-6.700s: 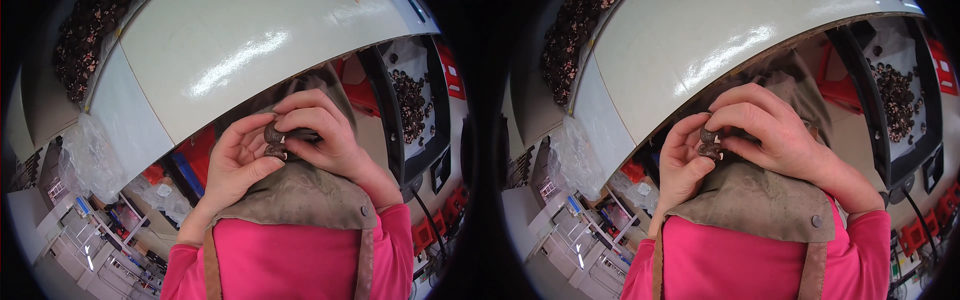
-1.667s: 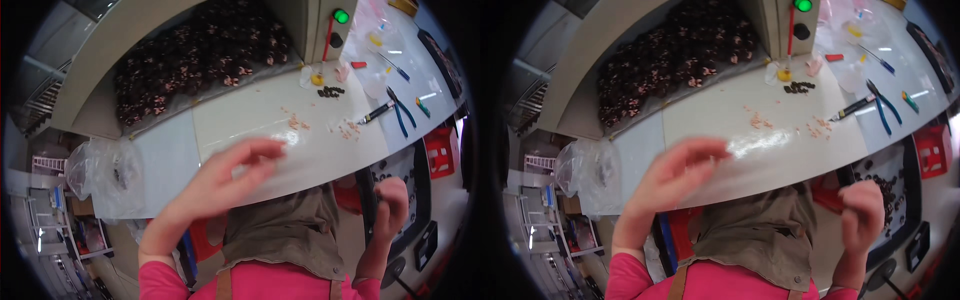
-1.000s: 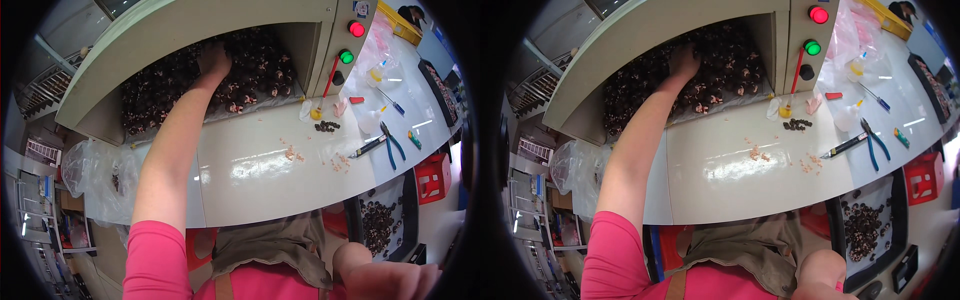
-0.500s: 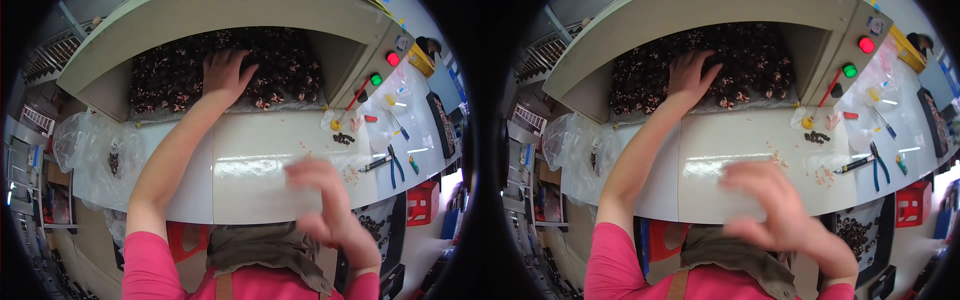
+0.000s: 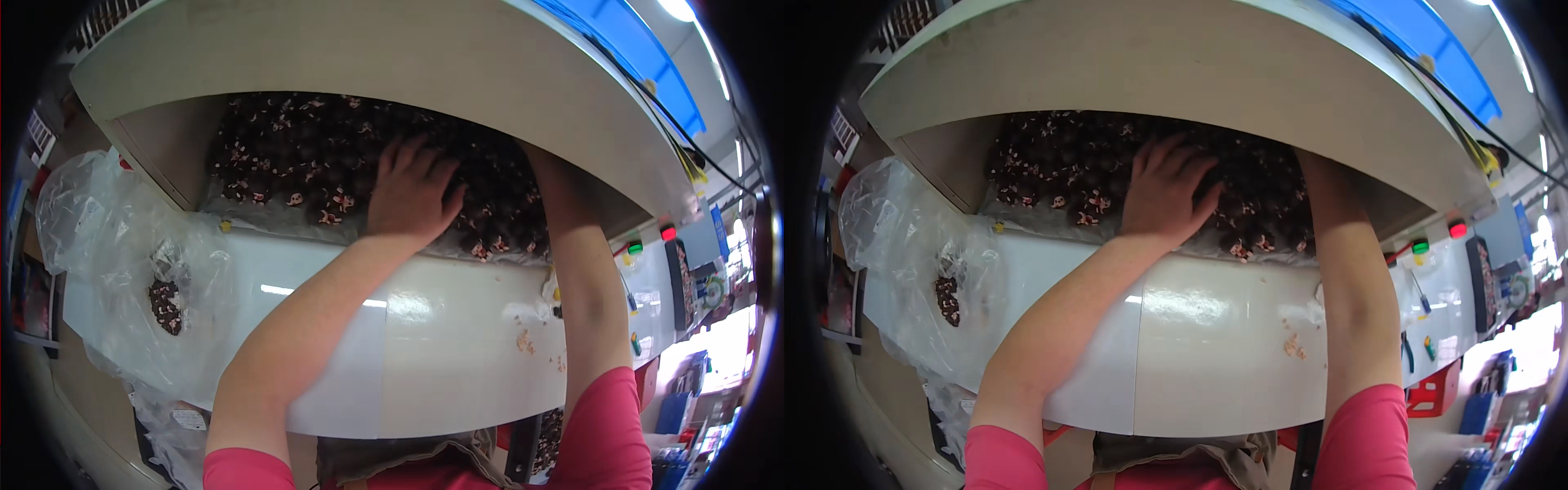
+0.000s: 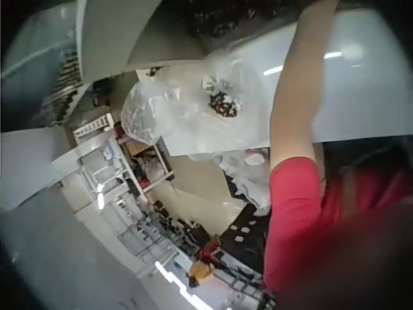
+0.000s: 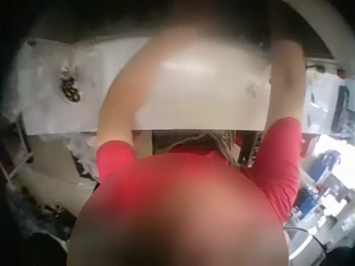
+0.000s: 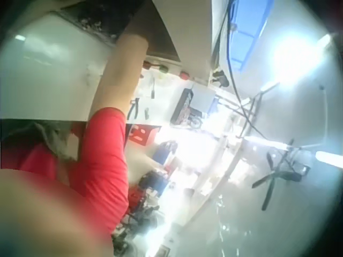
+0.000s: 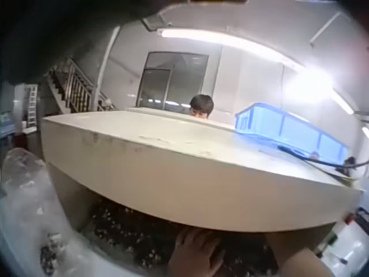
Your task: Assembling and gluing parts of small toy figurines at a workbench.
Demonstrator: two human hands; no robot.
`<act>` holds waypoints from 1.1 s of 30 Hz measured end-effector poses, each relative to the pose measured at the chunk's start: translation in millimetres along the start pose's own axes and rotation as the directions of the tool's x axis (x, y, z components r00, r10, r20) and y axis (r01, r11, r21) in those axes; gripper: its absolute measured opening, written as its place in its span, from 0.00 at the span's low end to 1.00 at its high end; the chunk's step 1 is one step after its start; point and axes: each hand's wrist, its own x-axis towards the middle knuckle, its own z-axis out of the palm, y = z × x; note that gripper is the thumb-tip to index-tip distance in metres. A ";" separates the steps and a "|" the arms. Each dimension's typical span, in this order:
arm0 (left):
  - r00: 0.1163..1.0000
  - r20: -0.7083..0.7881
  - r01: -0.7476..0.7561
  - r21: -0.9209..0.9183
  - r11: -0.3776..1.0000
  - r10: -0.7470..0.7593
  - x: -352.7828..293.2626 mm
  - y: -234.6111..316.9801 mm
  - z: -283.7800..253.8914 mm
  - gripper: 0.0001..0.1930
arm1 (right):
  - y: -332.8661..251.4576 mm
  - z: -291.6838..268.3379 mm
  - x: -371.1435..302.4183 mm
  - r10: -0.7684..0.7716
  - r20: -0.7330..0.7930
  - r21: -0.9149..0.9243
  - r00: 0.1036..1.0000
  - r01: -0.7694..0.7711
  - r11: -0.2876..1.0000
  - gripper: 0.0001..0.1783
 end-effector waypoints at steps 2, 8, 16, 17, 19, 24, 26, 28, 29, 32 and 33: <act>1.000 0.014 -0.002 -0.017 1.000 0.002 1.8 0.9 -2.0 0.18 | 10.7 16.7 14.0 -0.076 0.000 -0.127 0.997 0.076 0.989 0.30; 1.000 0.016 0.013 -0.058 0.998 -0.012 1.8 1.5 4.1 0.20 | 54.8 47.8 42.2 -0.286 0.011 -0.470 0.958 0.257 0.844 0.32; 0.999 0.035 0.012 -0.109 0.994 -0.008 1.0 -5.3 1.6 0.19 | 52.3 65.1 60.6 -0.398 0.166 -0.744 0.902 0.380 0.549 0.33; 0.999 0.039 0.008 -0.112 0.994 -0.003 0.7 -8.0 0.0 0.18 | 44.6 67.0 58.7 -0.257 0.239 -0.763 0.936 0.345 0.546 0.32; 0.999 0.033 0.012 -0.100 0.995 -0.009 -2.3 -14.9 -3.6 0.18 | 26.7 73.3 55.5 -0.124 0.247 -0.726 0.961 0.268 0.633 0.30; 1.000 0.010 -0.002 -0.108 0.994 0.003 -4.2 -29.3 -11.4 0.15 | 45.0 63.7 65.4 -0.036 0.324 -0.654 0.946 0.251 0.714 0.27; 0.999 0.020 -0.037 -0.180 0.983 0.041 11.3 -8.0 -8.8 0.14 | 130.5 -2.2 59.9 -0.067 0.430 -0.758 0.901 0.400 0.515 0.27; 0.999 0.051 0.020 -0.109 0.994 -0.014 -7.5 -30.2 -16.1 0.13 | 39.1 46.9 50.4 0.281 0.499 -0.721 0.820 0.213 0.659 0.26; 0.998 0.057 0.030 -0.090 0.995 -0.025 -13.1 -36.5 -17.7 0.12 | -21.7 89.3 55.4 0.598 0.529 -0.750 0.602 0.002 0.662 0.26; 0.995 0.104 0.025 -0.122 0.992 -0.012 -7.4 -31.2 -17.7 0.14 | -37.5 120.1 54.4 0.027 0.419 -0.602 0.907 0.256 0.756 0.26; 0.994 0.109 0.029 -0.116 0.993 -0.016 -7.0 -31.7 -15.2 0.14 | -49.7 142.9 59.1 -0.042 0.394 -0.576 0.918 0.283 0.767 0.26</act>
